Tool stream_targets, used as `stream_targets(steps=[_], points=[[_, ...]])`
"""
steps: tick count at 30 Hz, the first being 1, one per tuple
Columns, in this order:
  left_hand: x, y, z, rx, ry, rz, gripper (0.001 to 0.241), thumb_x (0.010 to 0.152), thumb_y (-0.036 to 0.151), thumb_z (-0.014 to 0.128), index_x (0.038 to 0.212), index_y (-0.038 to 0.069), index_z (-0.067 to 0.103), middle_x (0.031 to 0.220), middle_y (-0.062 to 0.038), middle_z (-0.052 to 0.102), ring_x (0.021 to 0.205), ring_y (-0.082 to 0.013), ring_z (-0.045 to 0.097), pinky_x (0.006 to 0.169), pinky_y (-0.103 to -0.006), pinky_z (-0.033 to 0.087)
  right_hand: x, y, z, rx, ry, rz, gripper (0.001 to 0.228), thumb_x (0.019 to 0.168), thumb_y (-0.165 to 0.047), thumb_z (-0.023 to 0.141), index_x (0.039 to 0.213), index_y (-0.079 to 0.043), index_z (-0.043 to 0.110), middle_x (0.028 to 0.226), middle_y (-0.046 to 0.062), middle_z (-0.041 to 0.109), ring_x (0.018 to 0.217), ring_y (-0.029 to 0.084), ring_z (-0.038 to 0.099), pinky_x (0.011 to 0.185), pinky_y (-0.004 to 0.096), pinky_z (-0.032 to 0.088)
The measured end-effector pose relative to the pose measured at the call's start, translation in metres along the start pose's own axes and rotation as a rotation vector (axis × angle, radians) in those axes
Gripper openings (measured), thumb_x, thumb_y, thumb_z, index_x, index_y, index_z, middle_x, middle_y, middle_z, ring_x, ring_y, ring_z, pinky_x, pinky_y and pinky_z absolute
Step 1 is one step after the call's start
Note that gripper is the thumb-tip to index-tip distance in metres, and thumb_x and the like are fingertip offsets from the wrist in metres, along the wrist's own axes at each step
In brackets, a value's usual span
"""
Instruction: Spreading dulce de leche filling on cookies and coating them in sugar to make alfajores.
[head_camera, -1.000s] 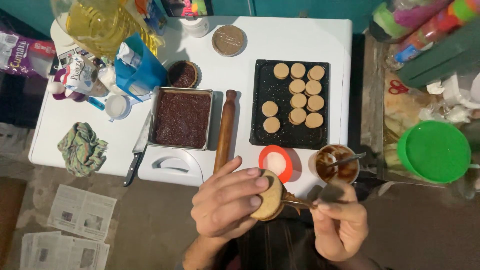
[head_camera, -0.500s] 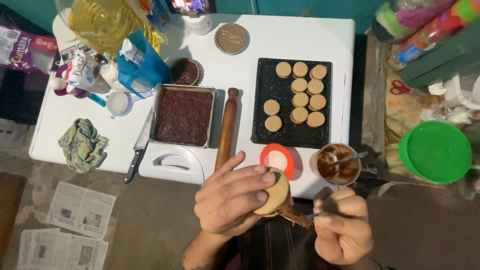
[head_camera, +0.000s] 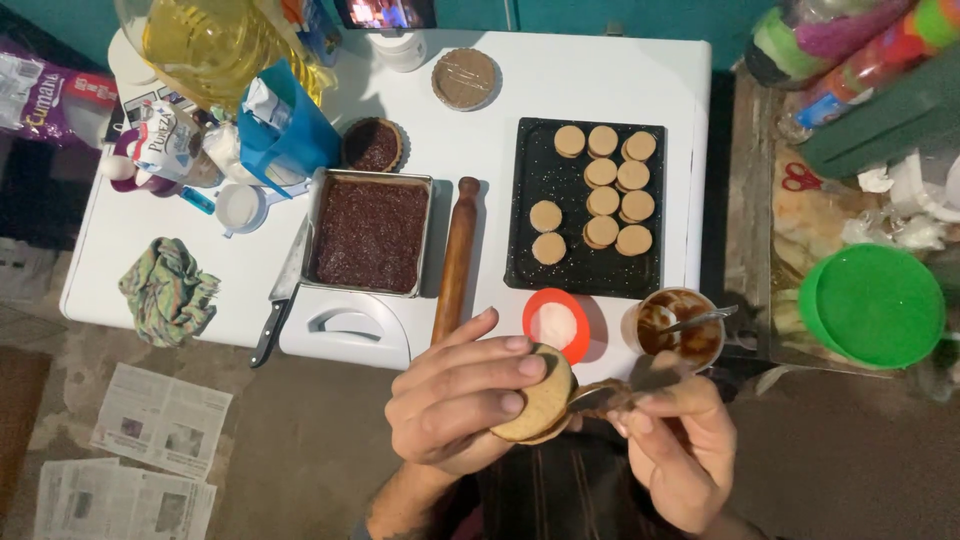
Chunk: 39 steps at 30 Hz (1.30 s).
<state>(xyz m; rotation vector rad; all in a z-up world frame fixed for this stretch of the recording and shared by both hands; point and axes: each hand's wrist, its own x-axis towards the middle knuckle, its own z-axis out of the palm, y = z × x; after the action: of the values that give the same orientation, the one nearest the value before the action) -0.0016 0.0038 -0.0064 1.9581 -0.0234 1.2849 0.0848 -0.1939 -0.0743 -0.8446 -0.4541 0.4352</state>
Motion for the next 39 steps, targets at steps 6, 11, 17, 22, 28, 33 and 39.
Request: stream_targets(steps=[6,11,17,22,28,33,39], points=[[-0.002,0.0,-0.005,-0.072,-0.035,-0.073,0.044,0.079,0.027,0.093,0.1,0.013,0.057,0.105,-0.006,0.078,0.109,-0.0241,0.077,0.112,-0.0509,0.058,-0.001,0.001,-0.009,0.187,-0.097,0.163,0.017,0.1,0.01,0.057,0.116,0.003,0.06,0.105,0.02,0.061,0.093,0.023,0.059,0.085,0.039,0.05],[0.012,0.003,-0.009,0.02,-0.095,-0.043,0.031,0.084,0.018,0.088,0.101,0.013,0.063,0.106,-0.006,0.078,0.109,-0.0245,0.078,0.113,-0.0521,0.056,0.003,-0.002,0.001,-0.211,-0.131,-0.158,0.02,0.095,0.005,0.062,0.113,-0.001,0.064,0.102,0.014,0.062,0.085,0.016,0.057,0.071,0.03,0.05],[0.014,0.003,-0.01,0.099,-0.14,-0.018,0.025,0.087,0.015,0.086,0.102,0.014,0.066,0.107,-0.004,0.078,0.109,-0.022,0.078,0.113,-0.0495,0.056,0.008,-0.005,0.013,-0.601,-0.14,-0.459,0.017,0.096,0.001,0.065,0.112,-0.005,0.064,0.1,0.008,0.061,0.083,0.014,0.059,0.076,0.029,0.054],[0.01,0.0,-0.01,0.08,-0.104,-0.021,0.026,0.087,0.016,0.087,0.101,0.014,0.066,0.106,-0.003,0.078,0.108,-0.0222,0.077,0.112,-0.049,0.057,-0.004,0.008,-0.003,-0.336,-0.054,-0.295,0.019,0.095,0.005,0.062,0.113,-0.002,0.065,0.112,0.015,0.061,0.087,0.017,0.059,0.079,0.029,0.051],[0.004,-0.006,-0.009,0.023,-0.078,-0.053,0.026,0.085,0.018,0.087,0.1,0.014,0.066,0.105,-0.004,0.078,0.109,-0.0229,0.077,0.113,-0.05,0.057,0.002,0.004,-0.005,0.091,-0.03,0.098,0.018,0.098,0.008,0.06,0.115,0.003,0.061,0.105,0.017,0.059,0.094,0.023,0.058,0.084,0.038,0.048],[0.001,-0.01,-0.005,-0.03,-0.061,-0.059,0.04,0.079,0.024,0.092,0.103,0.012,0.062,0.105,-0.005,0.077,0.109,-0.0229,0.077,0.112,-0.0489,0.059,0.006,0.007,-0.01,0.26,-0.033,0.241,0.01,0.103,0.003,0.056,0.113,0.002,0.058,0.099,0.015,0.062,0.087,0.018,0.053,0.078,0.038,0.042],[-0.007,-0.015,0.003,-0.136,-0.009,-0.115,0.046,0.075,0.028,0.094,0.103,0.012,0.06,0.106,-0.005,0.077,0.11,-0.024,0.077,0.114,-0.0492,0.059,0.013,0.003,-0.005,0.341,-0.033,0.309,0.01,0.102,0.004,0.056,0.112,0.002,0.057,0.101,0.014,0.059,0.088,0.019,0.052,0.076,0.037,0.041]])
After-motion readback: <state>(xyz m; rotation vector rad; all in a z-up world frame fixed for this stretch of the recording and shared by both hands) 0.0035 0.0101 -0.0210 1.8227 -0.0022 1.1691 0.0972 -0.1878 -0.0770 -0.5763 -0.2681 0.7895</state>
